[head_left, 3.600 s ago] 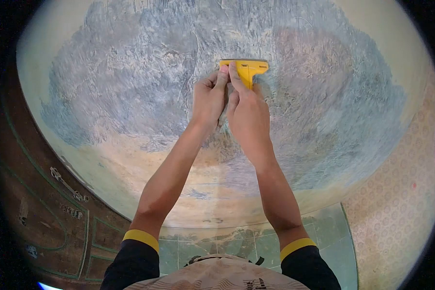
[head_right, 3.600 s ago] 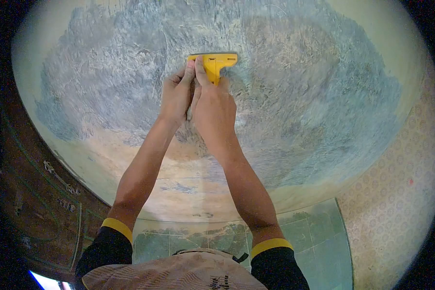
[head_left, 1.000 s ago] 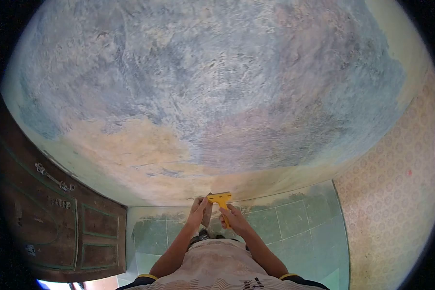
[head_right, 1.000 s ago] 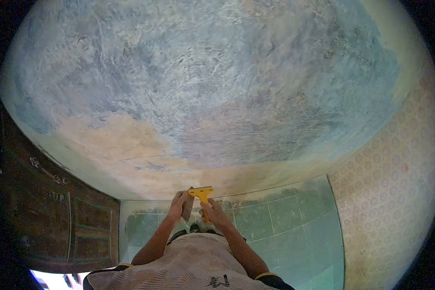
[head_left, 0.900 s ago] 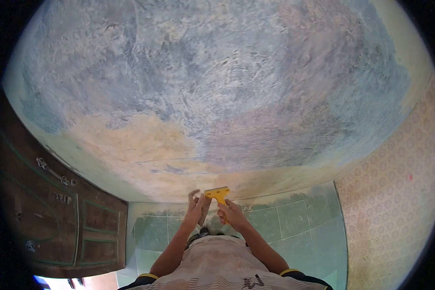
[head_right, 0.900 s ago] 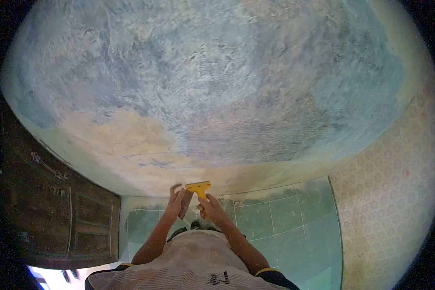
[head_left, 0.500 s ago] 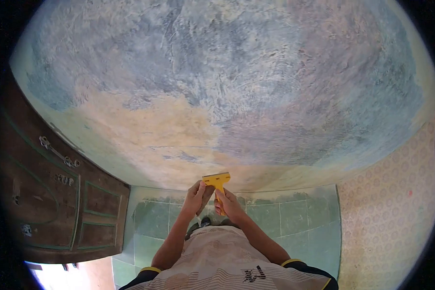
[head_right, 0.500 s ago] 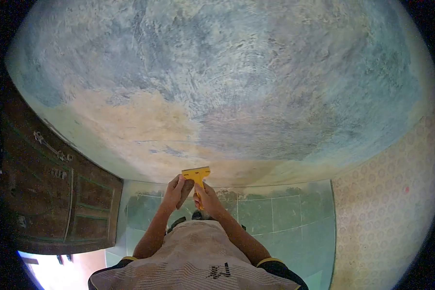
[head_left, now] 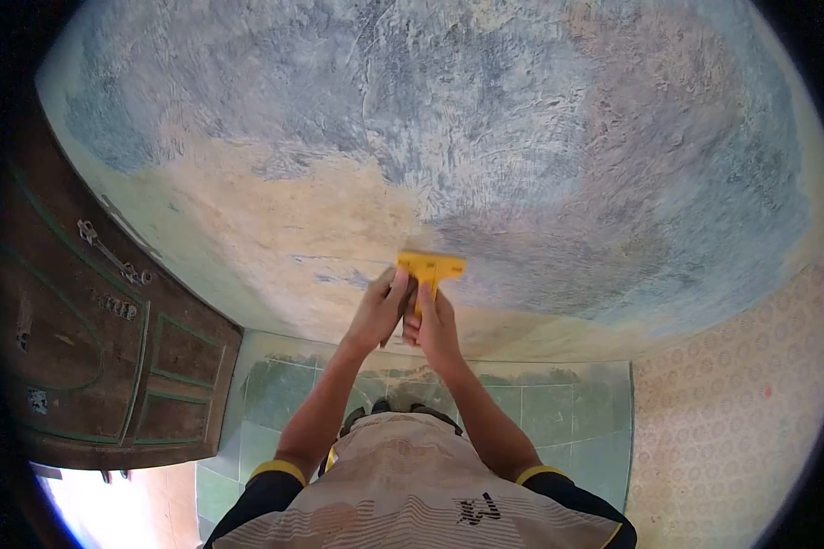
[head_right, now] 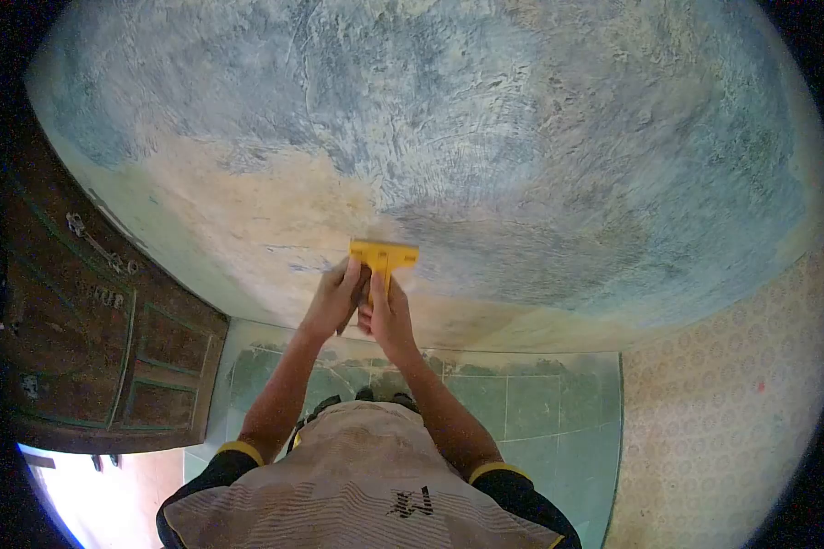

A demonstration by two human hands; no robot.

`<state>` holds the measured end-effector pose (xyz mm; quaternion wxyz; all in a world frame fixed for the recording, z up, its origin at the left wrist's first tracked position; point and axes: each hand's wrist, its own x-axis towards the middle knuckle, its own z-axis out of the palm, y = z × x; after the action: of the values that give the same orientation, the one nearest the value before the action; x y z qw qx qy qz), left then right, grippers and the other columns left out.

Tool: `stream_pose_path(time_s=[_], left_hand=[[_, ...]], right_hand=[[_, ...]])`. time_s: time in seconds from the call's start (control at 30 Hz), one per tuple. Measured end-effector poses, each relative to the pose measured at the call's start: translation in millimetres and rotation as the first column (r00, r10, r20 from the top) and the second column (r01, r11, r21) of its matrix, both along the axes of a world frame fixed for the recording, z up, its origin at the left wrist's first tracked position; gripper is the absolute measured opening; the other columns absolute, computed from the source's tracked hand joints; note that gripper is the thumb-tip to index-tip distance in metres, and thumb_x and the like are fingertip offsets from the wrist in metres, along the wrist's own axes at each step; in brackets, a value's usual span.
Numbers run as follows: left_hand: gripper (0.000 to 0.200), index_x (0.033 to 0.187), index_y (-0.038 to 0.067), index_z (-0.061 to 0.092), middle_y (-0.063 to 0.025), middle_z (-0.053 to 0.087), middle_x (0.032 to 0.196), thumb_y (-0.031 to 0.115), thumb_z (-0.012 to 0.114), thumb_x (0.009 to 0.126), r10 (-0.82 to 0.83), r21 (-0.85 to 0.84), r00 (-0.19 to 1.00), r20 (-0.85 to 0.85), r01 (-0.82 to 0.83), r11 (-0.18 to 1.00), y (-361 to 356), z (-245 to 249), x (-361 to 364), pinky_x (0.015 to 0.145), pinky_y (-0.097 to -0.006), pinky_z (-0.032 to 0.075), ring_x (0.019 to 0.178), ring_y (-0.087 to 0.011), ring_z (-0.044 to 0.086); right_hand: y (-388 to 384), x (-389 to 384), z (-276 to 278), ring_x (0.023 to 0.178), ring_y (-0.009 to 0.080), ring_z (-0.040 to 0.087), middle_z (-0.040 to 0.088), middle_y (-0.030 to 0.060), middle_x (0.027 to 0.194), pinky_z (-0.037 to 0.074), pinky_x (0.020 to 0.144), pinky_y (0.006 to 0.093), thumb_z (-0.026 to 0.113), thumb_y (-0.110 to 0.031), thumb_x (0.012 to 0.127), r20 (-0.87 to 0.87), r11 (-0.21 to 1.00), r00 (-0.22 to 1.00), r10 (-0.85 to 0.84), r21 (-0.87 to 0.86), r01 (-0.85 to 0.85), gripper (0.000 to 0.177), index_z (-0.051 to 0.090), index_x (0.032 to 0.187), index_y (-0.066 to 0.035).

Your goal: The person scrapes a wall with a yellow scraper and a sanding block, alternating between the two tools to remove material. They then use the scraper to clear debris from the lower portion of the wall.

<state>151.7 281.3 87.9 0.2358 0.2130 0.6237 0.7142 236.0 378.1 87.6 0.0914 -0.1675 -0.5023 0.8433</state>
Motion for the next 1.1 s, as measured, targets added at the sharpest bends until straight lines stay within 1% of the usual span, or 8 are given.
stream_pose_path(time_s=[0.1,0.2,0.53,0.7,0.83,0.9,1.0,1.1], left_hand=[[0.036,0.094,0.003,0.058,0.0026,0.051,0.069,0.032,0.044,0.110,0.019,0.194,0.999,-0.025,-0.014,0.981,25.2,17.1,-17.3,0.047,-0.0206,0.039,0.056,-0.0023,0.045],[0.037,0.091,0.004,0.058,0.0025,0.051,0.071,0.033,0.044,0.110,-0.005,0.148,0.999,0.032,0.000,0.989,32.6,50.5,-19.1,0.045,-0.0215,0.042,0.056,-0.0031,0.047],[0.043,0.097,0.004,0.063,0.0028,0.056,0.065,0.040,0.042,0.109,0.094,0.197,0.995,-0.041,-0.085,0.977,59.6,41.7,-44.3,0.039,-0.0199,0.043,0.047,-0.0030,0.049],[0.042,0.096,0.004,0.063,0.0039,0.056,0.070,0.038,0.042,0.110,0.148,0.229,0.982,-0.119,-0.118,0.966,63.9,42.5,-44.6,0.047,-0.0201,0.038,0.055,-0.0014,0.045],[0.040,0.096,0.004,0.063,0.0037,0.056,0.071,0.035,0.043,0.110,0.178,0.244,0.964,-0.196,-0.127,0.961,67.8,39.6,-53.9,0.048,-0.0209,0.040,0.055,-0.0023,0.046],[0.038,0.095,0.003,0.064,0.0031,0.057,0.072,0.033,0.044,0.110,0.198,0.267,0.970,-0.140,-0.155,0.951,65.9,46.5,-57.1,0.050,-0.0219,0.040,0.057,-0.0027,0.047],[0.038,0.098,0.002,0.065,0.0025,0.059,0.073,0.031,0.045,0.110,0.144,0.130,0.980,-0.136,-0.127,0.983,57.0,44.5,-49.7,0.051,-0.0223,0.041,0.060,-0.0029,0.049],[0.037,0.097,-0.001,0.067,0.0001,0.061,0.075,0.029,0.049,0.108,0.248,0.225,0.926,-0.286,-0.187,0.956,62.8,40.7,-50.6,0.057,-0.0262,0.046,0.064,-0.0066,0.053]], right_hand=[[2.3,-14.4,35.3,0.045,0.0068,0.036,0.038,-0.0036,0.062,0.035,0.042,0.0240,0.040,-0.044,0.109,-0.188,0.987,0.980,-0.056,0.140,0.084,0.034,0.044,0.096,-0.013],[15.8,-27.9,45.3,0.045,0.0057,0.037,0.039,-0.0040,0.061,0.037,0.041,0.0240,0.039,-0.041,0.110,-0.243,0.957,0.968,-0.065,0.259,0.129,0.033,0.044,0.095,-0.012],[36.1,-54.8,47.7,0.044,0.0060,0.041,0.044,-0.0031,0.064,0.037,0.039,0.0243,0.038,-0.034,0.110,-0.195,0.908,0.975,-0.109,0.379,0.177,0.031,0.051,0.110,-0.005],[40.5,-65.5,38.9,0.049,0.0096,0.049,0.055,0.0029,0.068,0.041,0.045,0.0286,0.043,-0.034,0.108,-0.345,0.648,0.917,-0.201,0.655,0.388,0.036,0.058,0.111,0.000],[42.1,-64.5,52.0,0.054,0.0141,0.054,0.056,0.0052,0.069,0.044,0.050,0.0323,0.045,-0.035,0.108,-0.168,0.809,0.973,-0.161,0.541,0.228,0.039,0.058,0.115,0.001],[44.2,-80.1,47.2,0.055,0.0155,0.055,0.057,0.0041,0.069,0.045,0.053,0.0342,0.044,-0.035,0.108,-0.425,0.492,0.881,-0.208,0.733,0.470,0.040,0.058,0.115,0.002],[40.3,-59.3,49.3,0.059,0.0156,0.057,0.059,0.0055,0.073,0.046,0.054,0.0329,0.044,-0.035,0.108,-0.166,0.715,0.965,-0.202,0.649,0.261,0.040,0.058,0.115,0.002],[37.8,-54.2,56.4,0.062,0.0165,0.058,0.061,0.0061,0.076,0.048,0.057,0.0332,0.045,-0.035,0.108,-0.048,0.849,0.986,-0.160,0.502,0.163,0.040,0.058,0.115,0.002]])
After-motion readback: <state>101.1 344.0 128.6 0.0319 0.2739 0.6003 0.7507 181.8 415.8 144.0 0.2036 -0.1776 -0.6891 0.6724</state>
